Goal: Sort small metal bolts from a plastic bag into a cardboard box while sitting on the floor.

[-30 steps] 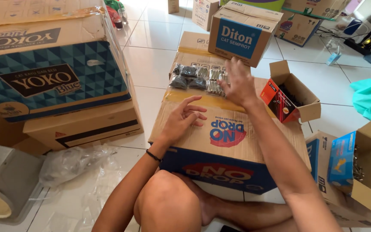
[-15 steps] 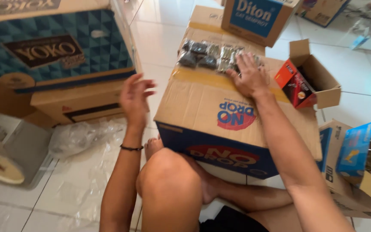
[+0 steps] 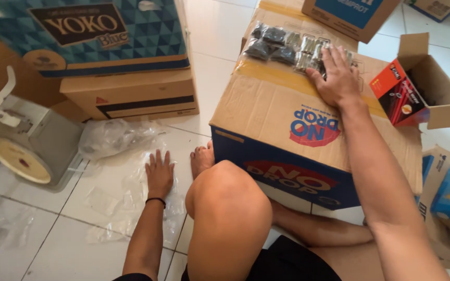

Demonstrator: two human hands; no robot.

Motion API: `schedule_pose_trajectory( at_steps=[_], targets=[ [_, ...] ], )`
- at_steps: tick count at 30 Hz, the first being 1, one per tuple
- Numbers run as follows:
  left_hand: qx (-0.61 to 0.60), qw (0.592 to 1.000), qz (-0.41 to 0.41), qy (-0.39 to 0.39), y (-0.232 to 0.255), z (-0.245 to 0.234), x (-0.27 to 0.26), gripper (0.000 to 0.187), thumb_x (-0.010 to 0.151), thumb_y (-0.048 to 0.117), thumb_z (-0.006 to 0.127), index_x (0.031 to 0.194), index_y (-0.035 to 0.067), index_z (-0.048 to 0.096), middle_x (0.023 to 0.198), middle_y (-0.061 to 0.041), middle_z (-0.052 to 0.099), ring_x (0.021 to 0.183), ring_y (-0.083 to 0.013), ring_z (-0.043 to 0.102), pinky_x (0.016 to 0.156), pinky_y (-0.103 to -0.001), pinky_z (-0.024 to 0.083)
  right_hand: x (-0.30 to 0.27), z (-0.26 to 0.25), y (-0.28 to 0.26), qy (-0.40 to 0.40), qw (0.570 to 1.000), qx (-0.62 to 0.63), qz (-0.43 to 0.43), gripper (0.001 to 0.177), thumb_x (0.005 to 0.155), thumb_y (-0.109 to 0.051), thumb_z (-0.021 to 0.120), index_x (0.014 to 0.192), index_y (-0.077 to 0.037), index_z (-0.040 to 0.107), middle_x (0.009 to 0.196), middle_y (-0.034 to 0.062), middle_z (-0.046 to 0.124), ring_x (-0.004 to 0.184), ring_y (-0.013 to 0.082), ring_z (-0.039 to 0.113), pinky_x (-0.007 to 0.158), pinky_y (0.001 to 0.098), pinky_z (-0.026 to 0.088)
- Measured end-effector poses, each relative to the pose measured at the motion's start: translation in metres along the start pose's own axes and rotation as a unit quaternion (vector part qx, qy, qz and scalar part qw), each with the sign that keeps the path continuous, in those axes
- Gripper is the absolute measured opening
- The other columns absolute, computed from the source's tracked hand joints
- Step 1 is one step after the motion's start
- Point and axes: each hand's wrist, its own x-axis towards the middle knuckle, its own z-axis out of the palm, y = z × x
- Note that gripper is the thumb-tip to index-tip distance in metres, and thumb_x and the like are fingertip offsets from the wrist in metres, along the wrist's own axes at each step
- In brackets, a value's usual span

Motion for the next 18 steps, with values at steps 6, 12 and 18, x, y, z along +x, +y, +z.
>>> schedule_pose_trajectory(
  at_steps=[6, 12, 18],
  targets=[
    [0.012, 0.996, 0.042, 0.080, -0.010, -0.013, 0.006, 0.050, 0.108, 0.031, 0.032, 0.155, 0.016, 0.043, 0.163, -0.014, 0.037, 0.152, -0.0380, 0.029, 0.117, -0.060, 0.026, -0.001, -0.003, -0.001, 0.004, 1.000, 0.012, 0.007, 0.084, 0.098, -0.067, 0.029, 0.164, -0.015, 0.019, 0.172, 0.0098, 0.009, 0.158, 0.0281, 0.004, 0.119, 0.0703, 0.010],
    [-0.153, 0.982, 0.059, 0.094, 0.015, -0.098, -0.004, 0.044, 0.107, 0.035, 0.041, 0.136, 0.013, 0.065, 0.147, -0.017, 0.051, 0.137, -0.0374, 0.043, 0.110, -0.053, 0.034, -0.007, -0.001, -0.002, -0.009, 1.000, 0.014, 0.015, 0.084, 0.099, -0.066, 0.030, 0.164, -0.015, 0.017, 0.172, 0.0116, 0.008, 0.157, 0.0290, 0.004, 0.120, 0.0707, 0.009],
    [-0.670, 0.739, -0.052, -0.050, 0.092, -0.218, -0.003, 0.055, 0.104, 0.046, 0.043, 0.136, 0.005, 0.063, 0.109, -0.017, 0.075, 0.101, -0.0313, 0.073, 0.090, -0.039, 0.056, -0.007, -0.004, -0.002, -0.005, 1.000, 0.028, 0.014, 0.083, 0.099, -0.065, 0.033, 0.164, -0.014, 0.019, 0.172, 0.0096, 0.009, 0.157, 0.0275, 0.004, 0.119, 0.0704, 0.009]
  ],
)
